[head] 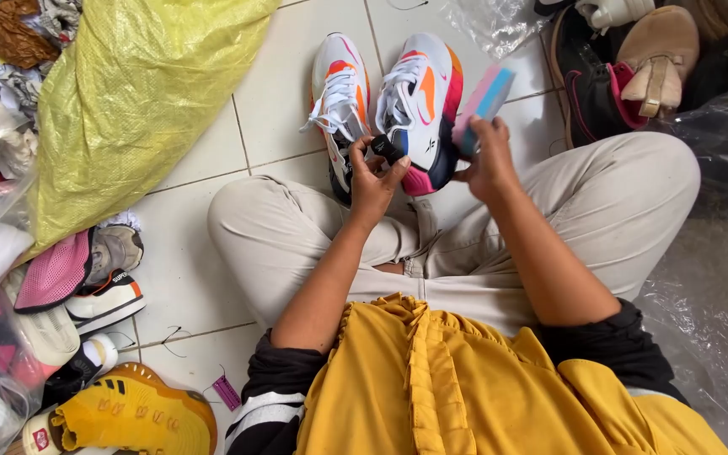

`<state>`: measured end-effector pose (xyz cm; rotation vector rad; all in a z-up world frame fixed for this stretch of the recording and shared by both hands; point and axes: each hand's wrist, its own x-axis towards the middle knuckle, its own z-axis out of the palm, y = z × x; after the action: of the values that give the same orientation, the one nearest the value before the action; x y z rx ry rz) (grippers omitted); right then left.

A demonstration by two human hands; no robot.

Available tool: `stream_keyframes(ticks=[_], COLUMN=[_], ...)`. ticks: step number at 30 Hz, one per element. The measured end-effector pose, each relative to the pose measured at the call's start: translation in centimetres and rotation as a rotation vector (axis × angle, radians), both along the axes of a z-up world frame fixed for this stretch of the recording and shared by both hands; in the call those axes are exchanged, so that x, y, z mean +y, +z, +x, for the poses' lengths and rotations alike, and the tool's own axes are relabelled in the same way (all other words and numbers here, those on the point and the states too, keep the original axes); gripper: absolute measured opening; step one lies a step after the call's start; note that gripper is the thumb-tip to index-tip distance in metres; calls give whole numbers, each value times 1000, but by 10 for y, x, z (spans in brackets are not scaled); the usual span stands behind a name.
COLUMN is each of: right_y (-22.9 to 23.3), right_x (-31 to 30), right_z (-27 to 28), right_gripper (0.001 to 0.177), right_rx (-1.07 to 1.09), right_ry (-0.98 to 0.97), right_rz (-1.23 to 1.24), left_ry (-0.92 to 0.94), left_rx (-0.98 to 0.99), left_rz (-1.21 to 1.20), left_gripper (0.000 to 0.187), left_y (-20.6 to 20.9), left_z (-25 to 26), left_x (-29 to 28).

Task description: Cleaning the soles of a pair of sneakers with a sponge and then tying the shoelaces.

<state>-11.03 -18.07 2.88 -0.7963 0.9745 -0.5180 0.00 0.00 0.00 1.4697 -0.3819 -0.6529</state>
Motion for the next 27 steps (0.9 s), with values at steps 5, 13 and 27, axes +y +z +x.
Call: stream_keyframes(ticks=[5,13,27], right_y=[46,46,43], right_x=[-15,-33,44], right_z=[-11,-13,-35], right_gripper=[98,89,115], right_rx=[-8,-313,726], right_ry=[105,325,56], right_rz=[-331,-712,-1834], left_ry=[-100,-362,-246], left_rx=[35,302,780], left_rz=[-22,55,-486], left_gripper=[55,32,34], left_y=[3,10,-14], left_z=[1,-10,-6], left_x=[-3,-9,-15])
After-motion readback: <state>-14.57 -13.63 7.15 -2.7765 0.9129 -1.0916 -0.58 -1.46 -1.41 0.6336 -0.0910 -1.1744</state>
